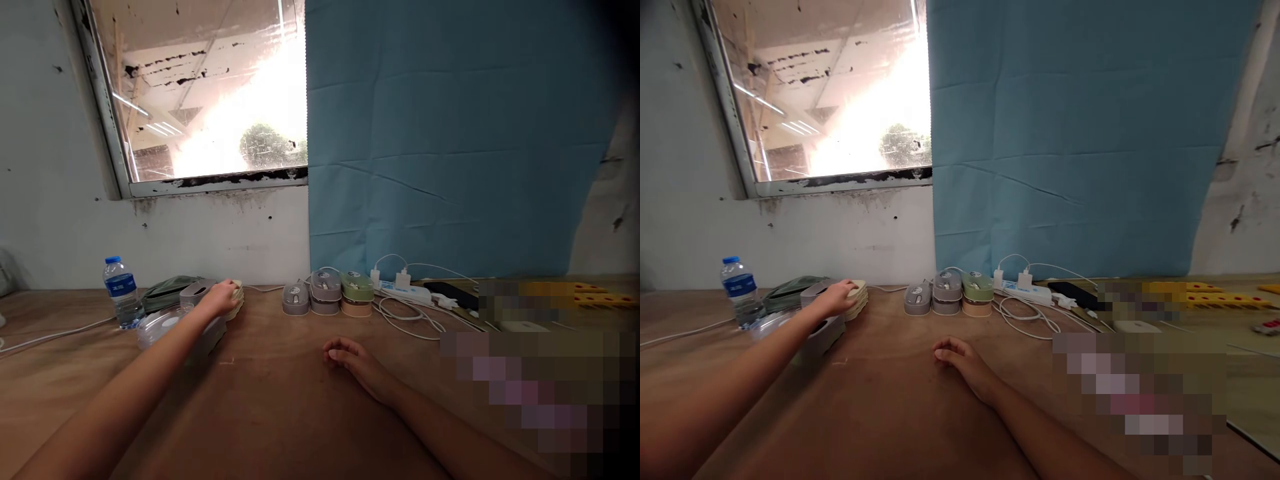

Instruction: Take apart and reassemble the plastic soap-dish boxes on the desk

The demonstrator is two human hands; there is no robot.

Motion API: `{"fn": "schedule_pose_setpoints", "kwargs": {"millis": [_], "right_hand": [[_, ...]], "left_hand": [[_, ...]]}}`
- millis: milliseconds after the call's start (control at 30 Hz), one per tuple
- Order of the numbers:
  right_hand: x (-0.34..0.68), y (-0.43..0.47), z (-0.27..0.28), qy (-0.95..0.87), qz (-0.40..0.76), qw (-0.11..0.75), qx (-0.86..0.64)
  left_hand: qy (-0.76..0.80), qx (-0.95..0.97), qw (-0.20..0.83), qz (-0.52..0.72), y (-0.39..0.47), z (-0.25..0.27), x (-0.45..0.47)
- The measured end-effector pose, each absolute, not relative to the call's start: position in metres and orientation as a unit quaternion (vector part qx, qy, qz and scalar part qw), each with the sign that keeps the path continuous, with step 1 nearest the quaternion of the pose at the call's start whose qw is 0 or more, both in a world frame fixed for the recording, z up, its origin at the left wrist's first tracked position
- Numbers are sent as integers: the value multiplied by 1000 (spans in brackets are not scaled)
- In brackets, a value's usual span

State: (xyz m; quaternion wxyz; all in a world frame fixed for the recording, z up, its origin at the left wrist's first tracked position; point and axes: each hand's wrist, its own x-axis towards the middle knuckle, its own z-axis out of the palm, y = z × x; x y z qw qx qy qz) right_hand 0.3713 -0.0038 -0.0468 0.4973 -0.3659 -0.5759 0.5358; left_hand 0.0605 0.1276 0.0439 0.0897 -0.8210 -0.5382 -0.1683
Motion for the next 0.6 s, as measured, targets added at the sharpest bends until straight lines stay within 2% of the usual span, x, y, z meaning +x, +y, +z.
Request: {"fn": "schedule_pose_setpoints", "kwargs": {"millis": [167,300,600], "right_hand": [[370,-3,-47,-565,541,503,-369],[370,-2,-47,-553,541,512,-374],[367,-3,-45,-517,550,534,-381]], "left_hand": [[-480,-852,82,-193,95,14,137],[-507,-832,53,-219,99,-23,182],[-530,-804,-32,-269,124,-43,196]]}}
